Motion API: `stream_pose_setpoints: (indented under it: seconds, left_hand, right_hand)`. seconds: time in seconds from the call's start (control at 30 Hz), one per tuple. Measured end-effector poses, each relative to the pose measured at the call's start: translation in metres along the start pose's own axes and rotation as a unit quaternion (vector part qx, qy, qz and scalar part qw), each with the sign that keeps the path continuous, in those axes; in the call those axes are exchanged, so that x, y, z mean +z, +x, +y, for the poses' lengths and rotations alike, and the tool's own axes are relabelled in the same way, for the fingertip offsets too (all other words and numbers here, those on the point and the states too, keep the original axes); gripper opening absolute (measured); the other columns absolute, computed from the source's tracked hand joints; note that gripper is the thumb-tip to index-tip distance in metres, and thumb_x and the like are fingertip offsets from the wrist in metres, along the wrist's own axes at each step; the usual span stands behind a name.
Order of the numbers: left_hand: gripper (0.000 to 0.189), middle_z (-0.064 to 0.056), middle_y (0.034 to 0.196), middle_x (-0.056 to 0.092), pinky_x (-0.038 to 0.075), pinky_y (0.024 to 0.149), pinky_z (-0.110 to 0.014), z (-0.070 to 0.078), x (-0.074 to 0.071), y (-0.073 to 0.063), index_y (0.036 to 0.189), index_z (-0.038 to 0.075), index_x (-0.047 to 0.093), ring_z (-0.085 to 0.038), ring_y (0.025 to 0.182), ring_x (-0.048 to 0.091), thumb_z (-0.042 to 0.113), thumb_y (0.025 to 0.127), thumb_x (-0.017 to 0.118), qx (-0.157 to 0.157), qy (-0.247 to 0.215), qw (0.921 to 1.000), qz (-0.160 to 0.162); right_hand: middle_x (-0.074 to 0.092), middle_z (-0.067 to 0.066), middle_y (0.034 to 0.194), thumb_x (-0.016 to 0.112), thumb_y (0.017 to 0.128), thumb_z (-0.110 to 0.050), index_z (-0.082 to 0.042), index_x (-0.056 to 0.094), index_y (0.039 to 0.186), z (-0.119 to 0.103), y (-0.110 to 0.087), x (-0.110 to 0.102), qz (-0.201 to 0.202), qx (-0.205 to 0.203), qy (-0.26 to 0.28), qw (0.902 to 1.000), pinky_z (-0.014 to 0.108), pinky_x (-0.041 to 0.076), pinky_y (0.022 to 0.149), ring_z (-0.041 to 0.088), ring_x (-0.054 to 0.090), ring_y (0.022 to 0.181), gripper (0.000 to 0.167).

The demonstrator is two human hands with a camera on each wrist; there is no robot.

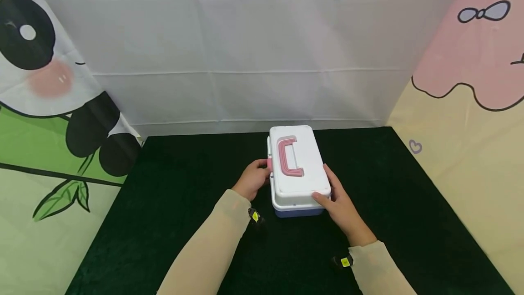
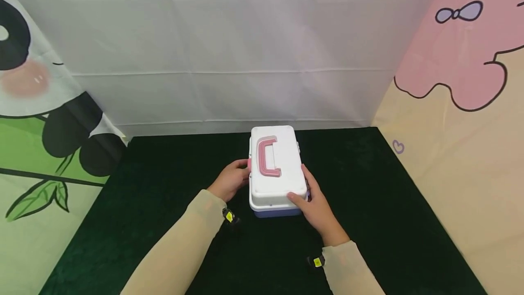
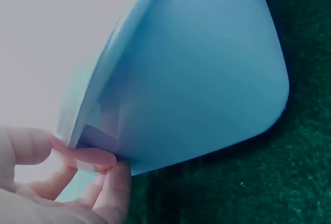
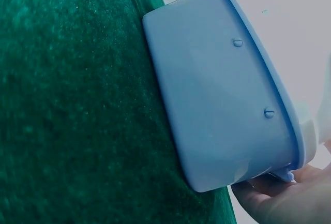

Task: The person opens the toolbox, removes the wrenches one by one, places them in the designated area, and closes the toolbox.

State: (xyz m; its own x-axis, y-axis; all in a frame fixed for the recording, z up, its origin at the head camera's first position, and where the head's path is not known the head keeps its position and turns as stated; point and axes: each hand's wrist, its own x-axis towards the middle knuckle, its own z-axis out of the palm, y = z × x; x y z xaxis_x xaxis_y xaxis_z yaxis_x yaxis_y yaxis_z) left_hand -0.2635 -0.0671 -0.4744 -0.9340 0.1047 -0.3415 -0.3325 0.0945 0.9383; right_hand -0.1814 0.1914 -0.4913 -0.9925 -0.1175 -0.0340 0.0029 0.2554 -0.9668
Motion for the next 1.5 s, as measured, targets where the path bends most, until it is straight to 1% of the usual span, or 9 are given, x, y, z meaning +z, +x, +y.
stream_pose_setpoints:
  seconds: [0.17, 0.5, 0.77, 1.0, 1.13, 1.23, 1.33, 1.4, 1.5]
  left_hand:
    - [0.049, -0.012, 0.137, 0.056, 0.048, 0.108, -0.048, 0.002, 0.004, 0.0, 0.15, 0.01, 0.045, -0.031, 0.111, 0.062, 0.017, 0.103, 0.058, -0.011, -0.016, 0.9998, 0.011]
    - [0.05, -0.013, 0.136, 0.055, 0.049, 0.107, -0.046, 0.008, 0.007, 0.002, 0.148, 0.008, 0.046, -0.029, 0.111, 0.061, 0.007, 0.099, 0.057, -0.025, -0.026, 0.9989, 0.03]
    - [0.051, -0.014, 0.127, 0.059, 0.053, 0.099, -0.041, 0.012, 0.005, 0.005, 0.145, 0.006, 0.046, -0.027, 0.104, 0.062, 0.003, 0.096, 0.058, -0.041, -0.057, 0.9974, 0.018]
    - [0.05, -0.013, 0.125, 0.061, 0.055, 0.094, -0.038, 0.014, 0.002, 0.006, 0.145, 0.008, 0.047, -0.027, 0.102, 0.063, 0.005, 0.097, 0.059, -0.054, -0.056, 0.9969, 0.01]
    - [0.05, -0.015, 0.125, 0.061, 0.054, 0.1, -0.044, 0.018, 0.002, 0.003, 0.144, 0.007, 0.048, -0.029, 0.104, 0.064, 0.005, 0.096, 0.062, -0.043, -0.032, 0.9982, 0.026]
    - [0.049, -0.014, 0.129, 0.058, 0.051, 0.104, -0.047, 0.022, 0.005, -0.001, 0.143, 0.007, 0.049, -0.031, 0.11, 0.06, 0.007, 0.096, 0.062, -0.028, 0.022, 0.9983, 0.046]
    - [0.047, -0.014, 0.132, 0.056, 0.05, 0.104, -0.049, 0.025, 0.008, -0.004, 0.143, 0.007, 0.05, -0.032, 0.113, 0.056, 0.011, 0.097, 0.06, -0.02, 0.073, 0.9953, 0.061]
    - [0.047, -0.014, 0.132, 0.056, 0.05, 0.104, -0.049, 0.026, 0.008, -0.006, 0.143, 0.007, 0.05, -0.032, 0.112, 0.055, 0.012, 0.097, 0.059, -0.018, 0.087, 0.9939, 0.065]
    - [0.046, -0.013, 0.131, 0.056, 0.05, 0.104, -0.049, 0.025, 0.008, -0.005, 0.144, 0.009, 0.05, -0.031, 0.112, 0.056, 0.012, 0.098, 0.059, -0.026, 0.087, 0.9935, 0.069]
  right_hand:
    - [0.006, 0.002, 0.172, 0.07, 0.096, -0.044, -0.03, 0.01, 0.165, 0.0, -0.002, 0.0, 0.001, -0.005, -0.004, 1.0, 0.064, 0.023, 0.119, 0.035, 0.011, 0.157, 0.092]
    - [0.006, 0.0, 0.172, 0.069, 0.096, -0.045, -0.038, 0.011, 0.164, 0.001, 0.001, -0.002, -0.001, -0.01, 0.0, 1.0, 0.065, 0.024, 0.118, 0.035, 0.012, 0.157, 0.089]
    - [0.005, 0.0, 0.172, 0.068, 0.097, -0.044, -0.035, 0.01, 0.164, 0.001, 0.001, -0.002, -0.006, -0.006, 0.003, 1.0, 0.065, 0.02, 0.12, 0.034, 0.009, 0.157, 0.09]
    - [0.006, 0.0, 0.172, 0.069, 0.097, -0.042, -0.036, 0.01, 0.164, 0.001, 0.0, -0.003, -0.006, -0.012, 0.005, 0.9999, 0.065, 0.021, 0.119, 0.034, 0.01, 0.157, 0.089]
    - [0.006, -0.001, 0.172, 0.069, 0.097, -0.042, -0.038, 0.011, 0.164, 0.0, 0.0, -0.002, -0.007, -0.013, 0.006, 0.9999, 0.065, 0.022, 0.119, 0.033, 0.011, 0.157, 0.088]
    - [0.006, -0.001, 0.172, 0.069, 0.097, -0.042, -0.039, 0.011, 0.163, 0.001, 0.0, -0.003, -0.006, -0.011, 0.007, 0.9999, 0.064, 0.023, 0.119, 0.034, 0.014, 0.156, 0.088]
    - [0.006, -0.001, 0.172, 0.068, 0.097, -0.043, -0.04, 0.011, 0.163, 0.001, 0.0, -0.003, -0.005, -0.009, 0.004, 0.9999, 0.064, 0.024, 0.119, 0.034, 0.015, 0.156, 0.088]
    - [0.006, -0.001, 0.172, 0.068, 0.097, -0.043, -0.04, 0.01, 0.163, 0.001, 0.0, -0.003, -0.007, -0.01, 0.001, 0.9999, 0.064, 0.024, 0.119, 0.034, 0.015, 0.156, 0.088]
    - [0.005, 0.0, 0.172, 0.068, 0.097, -0.043, -0.038, 0.01, 0.164, 0.001, 0.0, -0.003, -0.009, -0.009, 0.003, 0.9999, 0.065, 0.023, 0.119, 0.035, 0.013, 0.156, 0.089]
